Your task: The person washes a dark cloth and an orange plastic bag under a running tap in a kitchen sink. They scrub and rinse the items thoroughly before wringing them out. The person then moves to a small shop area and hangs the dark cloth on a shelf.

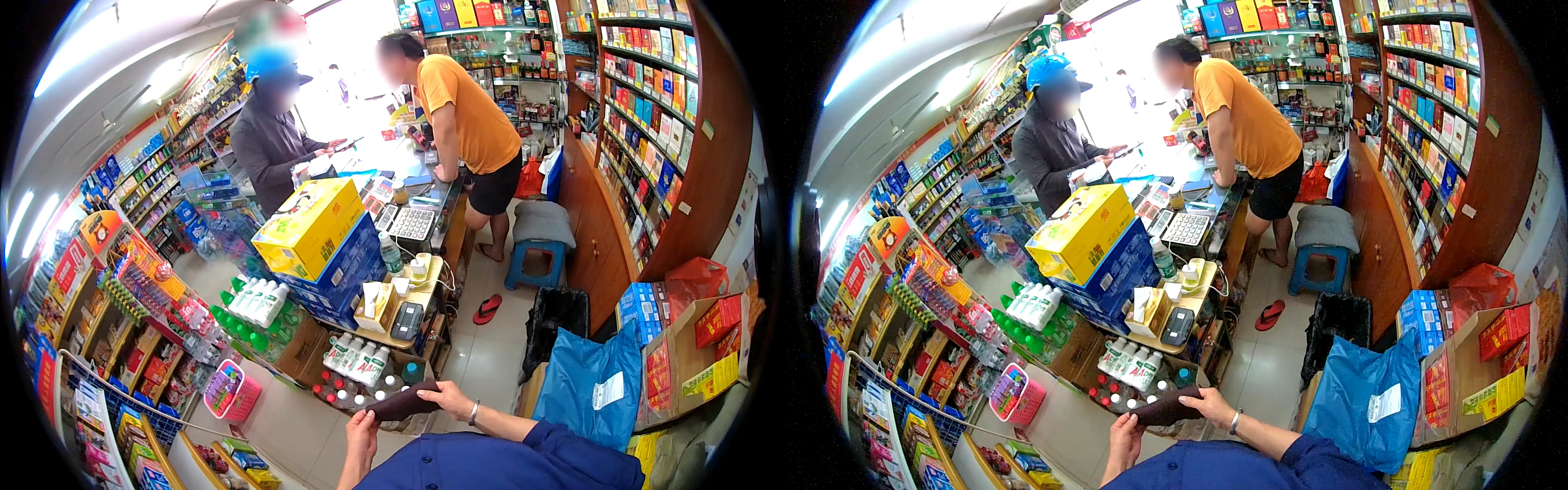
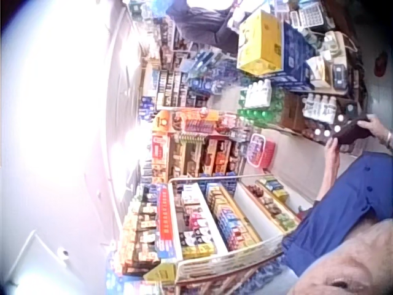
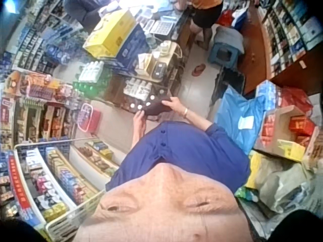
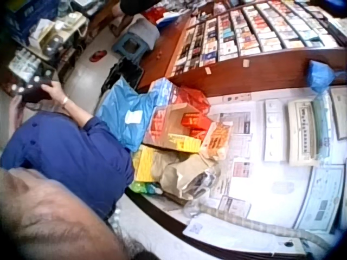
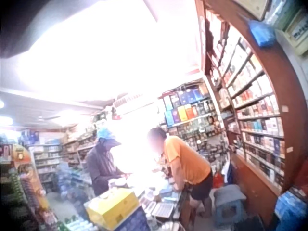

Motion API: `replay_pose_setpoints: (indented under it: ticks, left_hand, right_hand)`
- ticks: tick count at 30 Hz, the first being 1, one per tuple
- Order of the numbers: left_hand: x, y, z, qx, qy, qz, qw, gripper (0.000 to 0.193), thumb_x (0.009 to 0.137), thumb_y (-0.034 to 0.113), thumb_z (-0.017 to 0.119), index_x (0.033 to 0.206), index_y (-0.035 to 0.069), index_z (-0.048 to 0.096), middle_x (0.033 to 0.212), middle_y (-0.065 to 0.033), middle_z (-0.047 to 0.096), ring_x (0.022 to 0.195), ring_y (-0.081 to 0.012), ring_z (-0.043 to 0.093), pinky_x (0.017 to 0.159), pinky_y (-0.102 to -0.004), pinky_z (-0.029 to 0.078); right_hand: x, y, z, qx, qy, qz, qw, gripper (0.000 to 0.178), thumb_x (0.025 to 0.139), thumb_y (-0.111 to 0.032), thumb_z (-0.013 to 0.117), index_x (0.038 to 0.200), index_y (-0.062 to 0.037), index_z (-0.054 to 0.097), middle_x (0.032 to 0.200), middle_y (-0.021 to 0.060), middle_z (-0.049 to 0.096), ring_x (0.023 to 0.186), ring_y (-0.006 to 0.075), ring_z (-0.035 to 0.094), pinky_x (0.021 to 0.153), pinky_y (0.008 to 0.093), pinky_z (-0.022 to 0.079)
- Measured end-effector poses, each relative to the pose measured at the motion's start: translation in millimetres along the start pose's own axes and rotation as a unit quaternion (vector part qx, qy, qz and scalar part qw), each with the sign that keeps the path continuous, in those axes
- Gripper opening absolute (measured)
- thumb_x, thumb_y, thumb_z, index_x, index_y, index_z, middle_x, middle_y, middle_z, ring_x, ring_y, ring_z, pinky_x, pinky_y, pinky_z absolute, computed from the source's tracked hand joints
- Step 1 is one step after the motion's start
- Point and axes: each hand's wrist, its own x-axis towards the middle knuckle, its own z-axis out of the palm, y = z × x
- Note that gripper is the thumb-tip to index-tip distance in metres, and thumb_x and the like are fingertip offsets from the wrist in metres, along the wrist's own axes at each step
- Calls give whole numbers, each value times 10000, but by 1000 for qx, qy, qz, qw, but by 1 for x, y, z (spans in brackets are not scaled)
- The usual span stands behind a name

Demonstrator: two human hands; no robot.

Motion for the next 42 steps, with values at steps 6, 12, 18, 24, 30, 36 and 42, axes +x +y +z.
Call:
replay_pose_setpoints:
  ticks: [6, 12, 18, 24, 30, 36, 42]
  left_hand:
    - [0, -1, 7, 103, -26, 7, 994, 76, 819, 52, 580, 878, 10, 602, 821, -47, 627, 741, -132, 577, 700, -260, 450]
    - [-7, 8, 19, 137, -52, 13, 989, 65, 821, 59, 577, 854, 13, 610, 787, -20, 617, 717, -100, 554, 695, -234, 438]
    - [-6, 7, 12, 173, -13, -2, 985, 89, 832, 64, 568, 878, 3, 615, 798, -20, 619, 716, -94, 551, 696, -230, 435]
    - [-4, -10, -4, 181, 70, -74, 978, 75, 827, 68, 576, 860, 2, 591, 788, -45, 609, 679, -131, 562, 618, -300, 474]
    - [-3, -33, -10, 165, 158, -27, 973, 273, 724, -36, 645, 958, -19, 505, 687, -59, 557, 658, -168, 583, 595, -292, 496]
    - [-12, -29, -6, 191, 106, 66, 974, 216, 736, -48, 623, 935, -10, 550, 669, -20, 554, 594, -81, 502, 596, -220, 433]
    - [-24, -23, 9, 568, 31, 250, 784, 323, 643, 19, 664, 959, 61, 613, 807, -68, 566, 781, -208, 506, 729, -340, 440]
  right_hand:
    - [-4, 33, -20, 258, -40, 201, 944, 372, 884, -248, 540, 1163, -3, 514, 1118, 143, 576, 1012, 255, 562, 915, 398, 430]
    - [-11, 51, -17, 327, -72, 309, 890, 391, 862, -281, 570, 1143, -16, 510, 1163, 119, 557, 1045, 263, 538, 931, 426, 405]
    - [-3, 36, -18, 203, 4, 135, 970, 199, 850, -147, 590, 983, 0, 566, 1001, 94, 613, 916, 197, 583, 836, 337, 452]
    - [9, 27, -16, -17, 91, -6, 996, 164, 792, -166, 660, 854, -17, 629, 821, 8, 627, 754, 91, 550, 684, 252, 442]
    - [25, 74, -39, -124, 151, -5, 981, 188, 767, -95, 673, 917, -7, 601, 830, 38, 624, 739, 121, 577, 669, 261, 470]
    - [16, 72, -33, -121, 190, -5, 974, 383, 726, -50, 694, 1065, 4, 523, 907, 107, 617, 810, 161, 592, 710, 284, 484]
    - [-3, 36, -22, -517, 94, -187, 830, 381, 686, -197, 678, 1037, -94, 572, 980, 96, 592, 913, 287, 545, 820, 361, 443]
